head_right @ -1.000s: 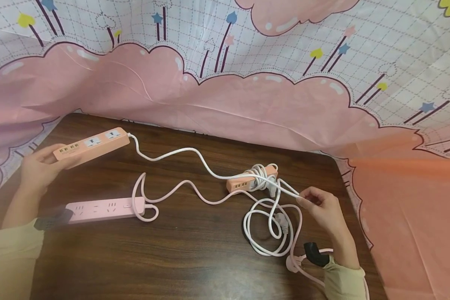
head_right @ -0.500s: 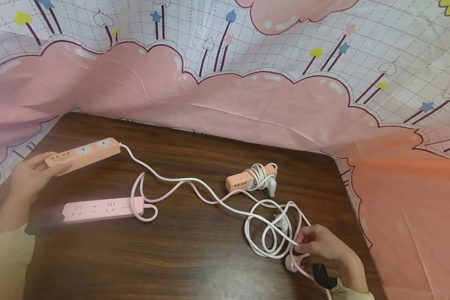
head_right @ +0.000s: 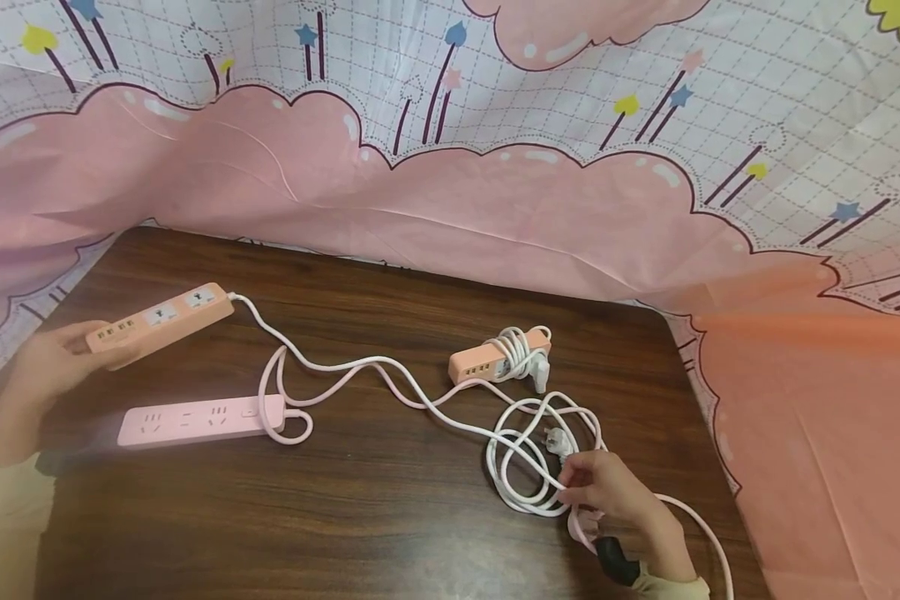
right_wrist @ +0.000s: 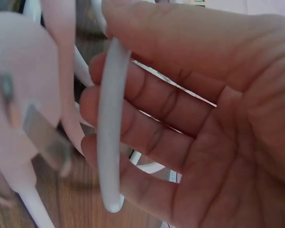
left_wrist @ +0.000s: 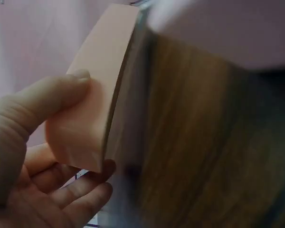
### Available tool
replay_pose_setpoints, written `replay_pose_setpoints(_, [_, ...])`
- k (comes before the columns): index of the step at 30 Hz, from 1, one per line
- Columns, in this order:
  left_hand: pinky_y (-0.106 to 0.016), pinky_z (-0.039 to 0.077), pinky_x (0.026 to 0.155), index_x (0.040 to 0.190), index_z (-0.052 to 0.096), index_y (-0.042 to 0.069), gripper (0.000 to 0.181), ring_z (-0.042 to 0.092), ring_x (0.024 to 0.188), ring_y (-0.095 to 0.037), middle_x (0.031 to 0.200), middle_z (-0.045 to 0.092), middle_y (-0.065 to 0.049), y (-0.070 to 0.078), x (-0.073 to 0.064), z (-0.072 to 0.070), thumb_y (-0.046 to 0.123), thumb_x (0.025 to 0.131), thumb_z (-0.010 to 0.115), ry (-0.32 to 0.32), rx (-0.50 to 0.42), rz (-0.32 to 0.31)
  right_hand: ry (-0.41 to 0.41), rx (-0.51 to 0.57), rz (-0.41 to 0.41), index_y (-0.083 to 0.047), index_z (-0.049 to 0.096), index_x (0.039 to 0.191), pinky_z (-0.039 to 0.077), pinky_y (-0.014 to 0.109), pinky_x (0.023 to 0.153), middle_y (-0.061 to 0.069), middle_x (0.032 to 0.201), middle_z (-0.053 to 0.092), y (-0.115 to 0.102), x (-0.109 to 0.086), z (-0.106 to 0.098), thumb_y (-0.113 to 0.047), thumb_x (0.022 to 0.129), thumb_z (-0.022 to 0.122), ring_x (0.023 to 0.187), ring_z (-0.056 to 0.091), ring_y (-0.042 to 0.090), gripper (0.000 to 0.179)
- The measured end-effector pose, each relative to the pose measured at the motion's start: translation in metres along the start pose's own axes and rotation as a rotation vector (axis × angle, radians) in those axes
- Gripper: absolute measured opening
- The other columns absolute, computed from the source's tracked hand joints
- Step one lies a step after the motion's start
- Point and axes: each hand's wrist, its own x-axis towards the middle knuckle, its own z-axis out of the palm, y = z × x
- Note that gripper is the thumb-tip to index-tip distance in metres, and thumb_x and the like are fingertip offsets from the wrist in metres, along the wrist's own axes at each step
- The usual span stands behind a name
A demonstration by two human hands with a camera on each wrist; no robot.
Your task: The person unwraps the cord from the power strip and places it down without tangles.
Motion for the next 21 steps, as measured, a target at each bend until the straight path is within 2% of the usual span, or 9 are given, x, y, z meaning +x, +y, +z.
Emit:
replay_pose_setpoints(3, [-0.018,0.040,0.064,0.127,0.045,-0.015,0.075,0.055,0.086,-0.018,0.119,0.049,-0.039,-0.0035,-0.0016,-0.0009,0.037,0.080,0.072,-0.025,0.091,0.015,-0.011,-0.022,0.001,-0.003,0.059,0.076,0.045,0.020,0.049,-0.006,0.068,0.060,-0.0014,0.0025,0.0014,0.004,0.076,0.071,0.062,0.051,-0.004,0.014])
replay_pose_setpoints(6, [-0.034,0.038,0.068,0.124,0.048,-0.014,0.073,0.048,0.098,-0.043,0.116,0.050,-0.040,-0.0050,-0.0026,-0.0008,0.039,0.079,0.072,-0.026,0.171,0.048,-0.019,-0.023,0.017,-0.003,0.059,0.077,0.045,0.021,0.050,-0.006,0.068,0.061,-0.0015,0.0043,0.0029,0.004,0.076,0.071,0.062,0.051,-0.003,0.013])
replay_pose_setpoints(8, [-0.039,0.038,0.071,0.124,0.048,-0.014,0.073,0.046,0.098,-0.045,0.116,0.049,-0.040,-0.0044,-0.0030,-0.0005,0.039,0.079,0.073,-0.032,0.188,0.064,-0.020,-0.024,0.029,-0.003,0.060,0.077,0.046,0.021,0.050,-0.006,0.069,0.061,-0.0015,0.0048,0.0037,0.005,0.076,0.071,0.062,0.052,-0.003,0.013])
replay_pose_setpoints(15, [-0.041,0.038,0.068,0.121,0.049,-0.013,0.071,0.047,0.090,-0.042,0.108,0.053,-0.038,-0.0042,-0.0027,-0.0003,0.036,0.076,0.074,-0.042,0.234,0.122,-0.009,-0.046,0.094,-0.003,0.063,0.080,0.046,0.022,0.051,-0.003,0.072,0.063,-0.0026,0.0057,0.0063,-0.001,0.080,0.069,0.063,0.053,-0.002,0.007])
replay_pose_setpoints(21, [-0.058,0.037,0.080,0.122,0.046,-0.014,0.073,0.046,0.097,-0.050,0.113,0.048,-0.042,-0.0051,-0.0008,-0.0007,0.033,0.075,0.076,-0.081,0.266,0.167,0.027,-0.069,0.133,-0.006,0.065,0.084,0.045,0.022,0.051,-0.002,0.076,0.064,-0.0046,0.0055,0.0074,-0.006,0.083,0.069,0.062,0.052,-0.001,0.004])
